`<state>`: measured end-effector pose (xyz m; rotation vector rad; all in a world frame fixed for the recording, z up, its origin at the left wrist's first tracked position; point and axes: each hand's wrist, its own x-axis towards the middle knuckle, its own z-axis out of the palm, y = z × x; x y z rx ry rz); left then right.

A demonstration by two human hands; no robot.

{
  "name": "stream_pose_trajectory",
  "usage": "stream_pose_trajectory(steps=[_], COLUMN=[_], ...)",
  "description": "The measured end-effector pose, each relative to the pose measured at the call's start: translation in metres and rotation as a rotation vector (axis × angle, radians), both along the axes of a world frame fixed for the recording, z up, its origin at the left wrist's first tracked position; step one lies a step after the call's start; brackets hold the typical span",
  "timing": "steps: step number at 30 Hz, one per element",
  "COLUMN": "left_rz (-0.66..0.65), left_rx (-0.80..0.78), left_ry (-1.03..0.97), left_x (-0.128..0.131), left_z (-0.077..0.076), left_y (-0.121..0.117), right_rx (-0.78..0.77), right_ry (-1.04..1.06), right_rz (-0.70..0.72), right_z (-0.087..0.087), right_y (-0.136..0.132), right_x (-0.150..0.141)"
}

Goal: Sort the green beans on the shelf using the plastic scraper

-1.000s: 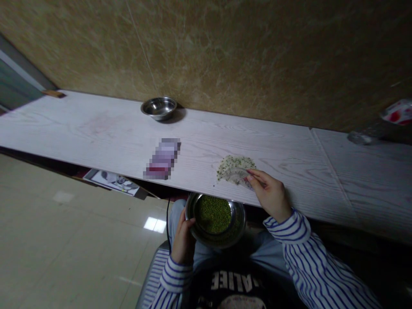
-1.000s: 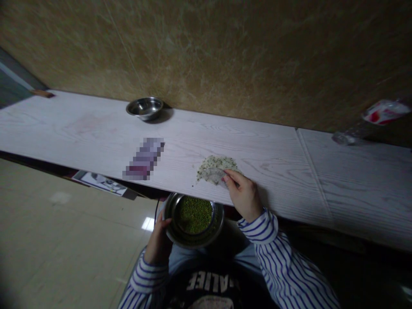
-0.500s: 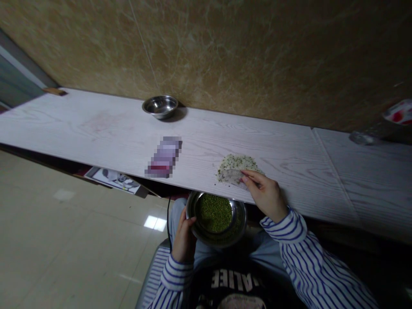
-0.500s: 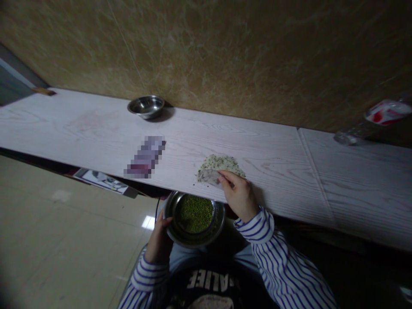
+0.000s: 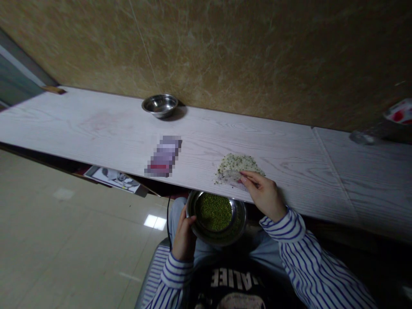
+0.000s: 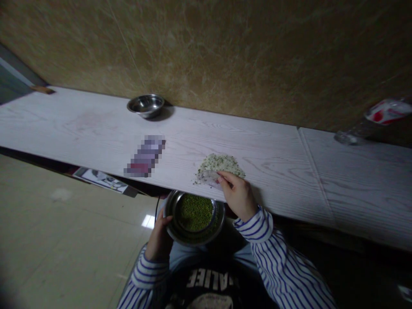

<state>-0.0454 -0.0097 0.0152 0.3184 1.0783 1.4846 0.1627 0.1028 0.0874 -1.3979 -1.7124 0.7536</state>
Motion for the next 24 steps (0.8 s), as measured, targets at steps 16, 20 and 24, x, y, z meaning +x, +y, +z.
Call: stream_pose_trajectory(steps=[16,20,24], left_rz=[-0.043,-0.033,-0.025], left_rx=[0.022,0.008,0.001], left_ry=[0.043,0.041,0.014], left_x=[-0.003,-0.002,0.001], left_z=[-0.007,-0.012,-0.01], left_y=[0.001,0.001,0.002], right_rx=[-0.034,-0.036,-0.039], right_ry=[0.04,0.071,0.064], right_rz=[-0.003,-0.013,0.044], right_z=[0.002,0.004,0.004], right_y=[-0.006,-0.012,-0.018], right_x=[0.008,0.013,0.004])
